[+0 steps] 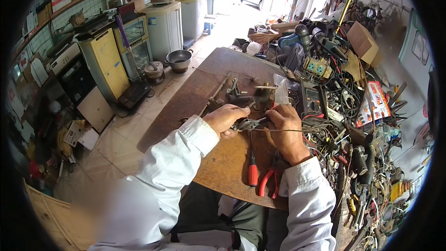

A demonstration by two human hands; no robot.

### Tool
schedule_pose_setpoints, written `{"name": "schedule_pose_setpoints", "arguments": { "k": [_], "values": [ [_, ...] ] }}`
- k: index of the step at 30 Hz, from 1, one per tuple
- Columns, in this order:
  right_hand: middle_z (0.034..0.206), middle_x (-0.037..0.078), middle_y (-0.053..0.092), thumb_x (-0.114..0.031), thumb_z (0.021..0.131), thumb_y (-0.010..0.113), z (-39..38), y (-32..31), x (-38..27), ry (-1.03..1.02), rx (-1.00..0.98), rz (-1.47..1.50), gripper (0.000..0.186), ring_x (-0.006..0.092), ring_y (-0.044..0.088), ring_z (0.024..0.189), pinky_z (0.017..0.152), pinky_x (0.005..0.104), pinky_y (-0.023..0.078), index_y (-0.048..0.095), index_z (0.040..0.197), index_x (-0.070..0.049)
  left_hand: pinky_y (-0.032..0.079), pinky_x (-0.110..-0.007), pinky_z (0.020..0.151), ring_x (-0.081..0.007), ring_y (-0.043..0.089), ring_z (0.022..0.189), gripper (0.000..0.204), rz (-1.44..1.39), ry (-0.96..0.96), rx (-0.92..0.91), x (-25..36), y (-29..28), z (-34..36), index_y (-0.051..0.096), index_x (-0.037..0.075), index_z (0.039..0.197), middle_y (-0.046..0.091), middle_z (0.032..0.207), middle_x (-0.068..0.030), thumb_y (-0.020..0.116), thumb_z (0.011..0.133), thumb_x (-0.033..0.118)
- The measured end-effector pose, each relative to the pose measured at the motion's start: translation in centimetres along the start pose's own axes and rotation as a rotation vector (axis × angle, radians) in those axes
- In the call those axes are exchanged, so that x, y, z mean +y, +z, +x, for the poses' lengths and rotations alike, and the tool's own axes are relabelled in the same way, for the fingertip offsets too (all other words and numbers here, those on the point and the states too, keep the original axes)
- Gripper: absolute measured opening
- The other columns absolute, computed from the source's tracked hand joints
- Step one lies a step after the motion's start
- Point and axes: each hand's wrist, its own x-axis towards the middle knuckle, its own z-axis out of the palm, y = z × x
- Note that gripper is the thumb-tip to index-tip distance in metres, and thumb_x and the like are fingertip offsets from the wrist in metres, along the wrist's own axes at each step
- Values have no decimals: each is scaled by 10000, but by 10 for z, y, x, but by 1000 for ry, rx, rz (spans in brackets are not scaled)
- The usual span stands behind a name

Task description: The person uses pliers and a screwdriver to strip and adjust wires on a small electrical component at a cluttered workbench. They repeatedly strip wire ends, insert them into the component, and tighten connections, handling the component and tools throughout.

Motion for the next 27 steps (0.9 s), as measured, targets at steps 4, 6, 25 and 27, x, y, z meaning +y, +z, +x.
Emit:
{"name": "schedule_pose_setpoints", "arguments": {
  "k": [4,6,25,27],
  "values": [
    [860,124,614,-121,729,720,-16,1,0,38,-181,51,238,346,615,830,708,440,511,666,955,-69,216,-202,353,-51,328,435,234,-17,-6,25,1,5,-3,557,86,927,545,810,-6,538,1011,304],
    [847,127,614,-123,739,724,-21,-1,-4,50,-239,121,246,352,624,819,701,447,513,661,969,-62,208,-194,339,-48,333,422,239,-21,-5,31,1,9,-6,588,61,976,564,815,-20,546,1013,293],
    [616,120,546,-131,939,648,-16,-22,-17,322,-395,1037,203,156,479,594,579,349,420,652,835,43,216,-180,337,-39,303,376,235,-73,-89,-25,1,18,-8,606,89,1030,504,674,8,563,1005,319],
    [646,142,585,-116,926,649,-13,-33,-12,441,-466,930,170,189,527,601,591,364,437,668,862,41,221,-185,343,-42,308,375,251,-149,-23,-88,-3,7,-6,606,90,1013,511,677,3,547,1012,334]
  ]
}}
